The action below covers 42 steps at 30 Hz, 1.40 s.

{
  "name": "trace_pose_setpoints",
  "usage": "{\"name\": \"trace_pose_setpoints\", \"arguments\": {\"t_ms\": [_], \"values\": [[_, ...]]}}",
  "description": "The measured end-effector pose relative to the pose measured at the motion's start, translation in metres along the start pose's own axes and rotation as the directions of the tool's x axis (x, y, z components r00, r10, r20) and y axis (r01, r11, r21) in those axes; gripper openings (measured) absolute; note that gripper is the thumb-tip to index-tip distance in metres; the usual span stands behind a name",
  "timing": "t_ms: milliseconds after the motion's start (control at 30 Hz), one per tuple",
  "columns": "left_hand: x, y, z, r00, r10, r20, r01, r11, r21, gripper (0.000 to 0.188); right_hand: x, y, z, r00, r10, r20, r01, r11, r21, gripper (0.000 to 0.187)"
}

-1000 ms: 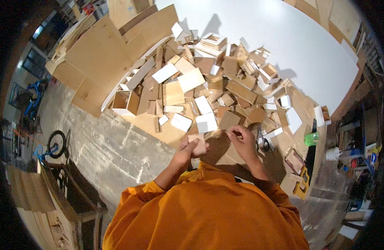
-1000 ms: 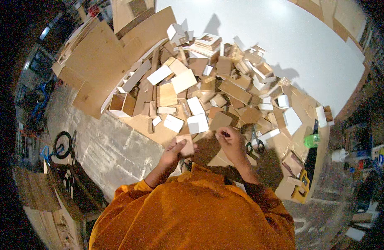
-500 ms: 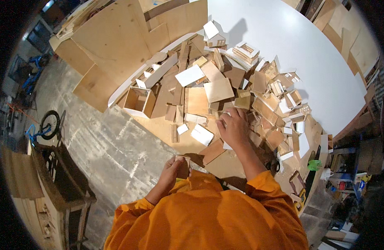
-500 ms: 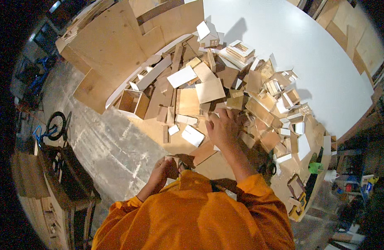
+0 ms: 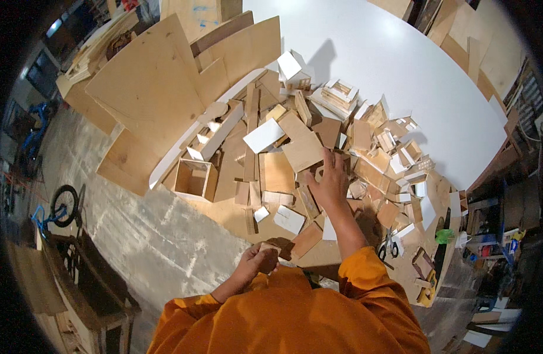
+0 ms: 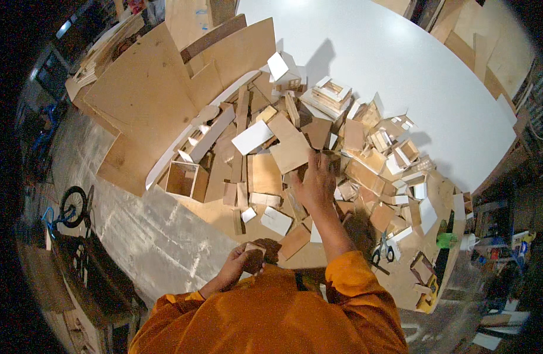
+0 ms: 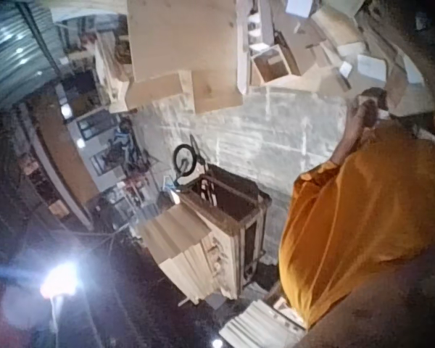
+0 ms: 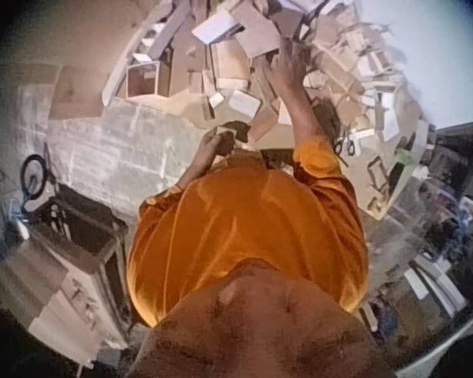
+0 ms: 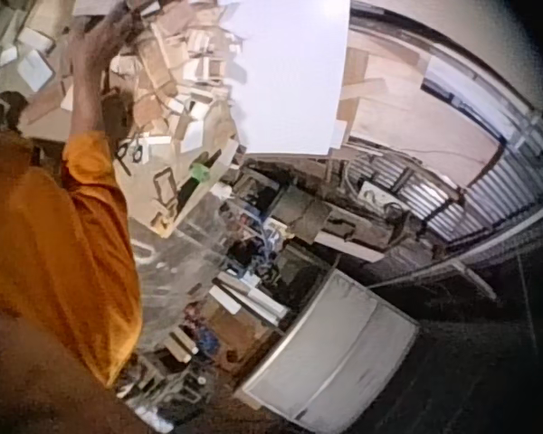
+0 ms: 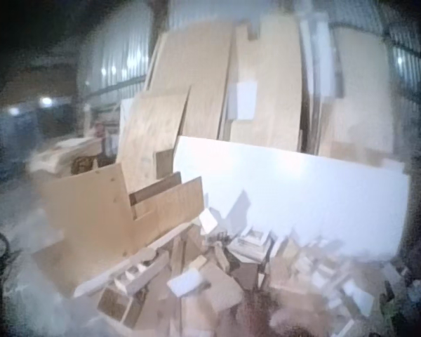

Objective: The person selects small wood pieces from a pile on a table, fits them together, and applies glue to the joints using a thin stick.

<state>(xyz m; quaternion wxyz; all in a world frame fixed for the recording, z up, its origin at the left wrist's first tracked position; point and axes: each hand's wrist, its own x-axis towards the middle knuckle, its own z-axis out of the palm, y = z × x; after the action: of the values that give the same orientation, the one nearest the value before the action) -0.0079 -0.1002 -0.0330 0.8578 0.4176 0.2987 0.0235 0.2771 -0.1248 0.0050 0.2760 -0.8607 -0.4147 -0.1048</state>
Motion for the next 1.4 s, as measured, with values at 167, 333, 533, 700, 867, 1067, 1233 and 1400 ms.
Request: {"name": "trace_pose_setpoints", "arguments": {"t_ms": [167,333,533,700,867,1067,1233,1400], "values": [[-0.005,0.008,-0.005,0.993,0.065,0.095,-0.065,0.998,0.001,0.033,0.026,0.007,0.026,0.973,0.196,0.122,-0.219,0.949,0.225,0.059],[-0.004,0.007,-0.022,0.994,0.014,0.107,-0.013,1.000,-0.002,0.030,0.049,-0.003,0.028,0.868,0.284,0.407,-0.489,0.627,0.606,0.024],[0.000,0.012,-0.031,0.995,-0.032,0.096,0.027,0.998,0.055,0.025,0.083,-0.028,0.022,0.825,0.155,0.544,-0.562,0.123,0.818,0.025],[-0.001,0.015,-0.034,0.991,0.027,0.134,-0.026,1.000,-0.010,0.025,0.071,-0.008,0.016,0.866,0.163,0.473,-0.413,0.765,0.493,0.038],[0.002,0.024,-0.037,0.992,-0.052,0.111,0.044,0.996,0.078,0.025,0.021,-0.025,0.018,0.934,0.210,0.289,-0.185,0.976,-0.111,0.043],[0.002,0.022,-0.044,0.987,-0.002,0.159,-0.012,0.996,0.087,0.025,-0.006,0.019,0.014,0.909,0.297,0.292,-0.366,0.904,0.219,0.039],[0.001,0.025,-0.045,0.988,-0.042,0.151,0.031,0.997,0.075,0.025,-0.016,0.038,-0.032,0.635,0.418,0.650,-0.773,0.333,0.540,0.043],[0.001,0.026,-0.041,0.986,-0.037,0.161,0.024,0.997,0.079,0.026,-0.034,0.051,-0.038,0.645,0.159,0.748,-0.753,-0.036,0.657,0.052]]}}
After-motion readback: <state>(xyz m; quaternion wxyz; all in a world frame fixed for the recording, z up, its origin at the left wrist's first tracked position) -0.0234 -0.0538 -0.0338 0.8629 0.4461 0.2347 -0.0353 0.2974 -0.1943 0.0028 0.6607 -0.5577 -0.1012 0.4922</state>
